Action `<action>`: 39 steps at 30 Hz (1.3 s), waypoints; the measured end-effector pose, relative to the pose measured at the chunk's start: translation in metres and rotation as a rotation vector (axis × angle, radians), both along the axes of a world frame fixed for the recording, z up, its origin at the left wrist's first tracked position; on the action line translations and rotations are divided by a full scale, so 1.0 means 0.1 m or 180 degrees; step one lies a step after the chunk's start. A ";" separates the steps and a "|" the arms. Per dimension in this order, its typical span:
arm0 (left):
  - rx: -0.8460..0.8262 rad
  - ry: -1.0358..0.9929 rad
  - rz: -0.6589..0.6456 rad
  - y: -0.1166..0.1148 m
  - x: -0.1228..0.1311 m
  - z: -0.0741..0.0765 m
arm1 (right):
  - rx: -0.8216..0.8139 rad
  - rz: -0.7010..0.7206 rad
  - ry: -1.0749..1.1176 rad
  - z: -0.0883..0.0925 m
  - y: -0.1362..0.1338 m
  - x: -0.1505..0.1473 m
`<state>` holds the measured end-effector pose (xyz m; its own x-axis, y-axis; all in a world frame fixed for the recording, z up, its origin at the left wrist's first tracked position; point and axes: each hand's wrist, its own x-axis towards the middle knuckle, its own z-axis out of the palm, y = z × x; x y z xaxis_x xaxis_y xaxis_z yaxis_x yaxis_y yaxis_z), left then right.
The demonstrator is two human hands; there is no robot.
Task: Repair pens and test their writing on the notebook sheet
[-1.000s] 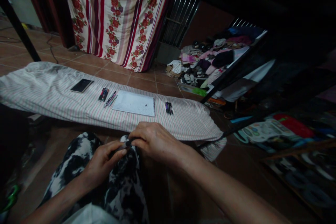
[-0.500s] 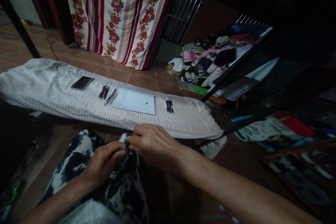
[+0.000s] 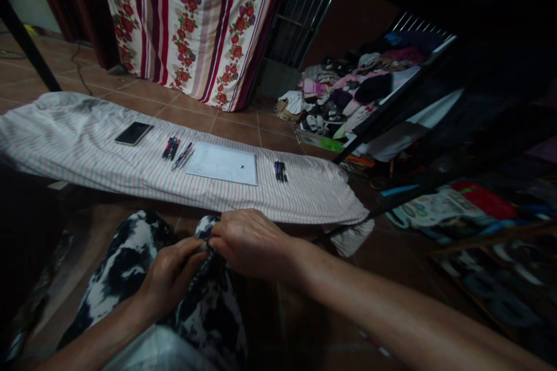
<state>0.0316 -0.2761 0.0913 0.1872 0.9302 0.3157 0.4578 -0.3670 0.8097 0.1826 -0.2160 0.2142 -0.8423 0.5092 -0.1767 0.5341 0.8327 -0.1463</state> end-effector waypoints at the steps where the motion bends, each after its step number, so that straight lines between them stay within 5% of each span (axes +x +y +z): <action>1: 0.0013 -0.0011 0.0000 0.00 0.00 0.00 | -0.0020 -0.0031 -0.0018 0.00 0.00 0.00; 13: 0.0020 -0.0229 0.0107 0.13 -0.04 0.08 | 0.0125 -0.0004 0.0247 0.07 0.09 -0.05; 24: 0.0024 -0.0302 0.0292 0.12 -0.04 -0.04 | -0.0112 -0.0060 0.0608 -0.11 0.15 -0.04; 28: -0.0363 -0.0783 0.0166 0.19 -0.03 0.01 | -0.0575 -0.0533 0.1118 -0.10 0.21 -0.09; 32: -0.1009 -0.1493 0.0050 0.23 0.01 0.03 | -0.1839 -0.1266 0.1819 -0.18 0.27 -0.13; 35: -0.1291 -0.1796 0.0002 0.24 0.03 0.04 | -0.2879 -0.1480 0.2284 -0.24 0.30 -0.15; 39: -0.1383 -0.1994 0.0024 0.26 0.02 0.07 | -0.3337 -0.1648 0.2557 -0.31 0.31 -0.17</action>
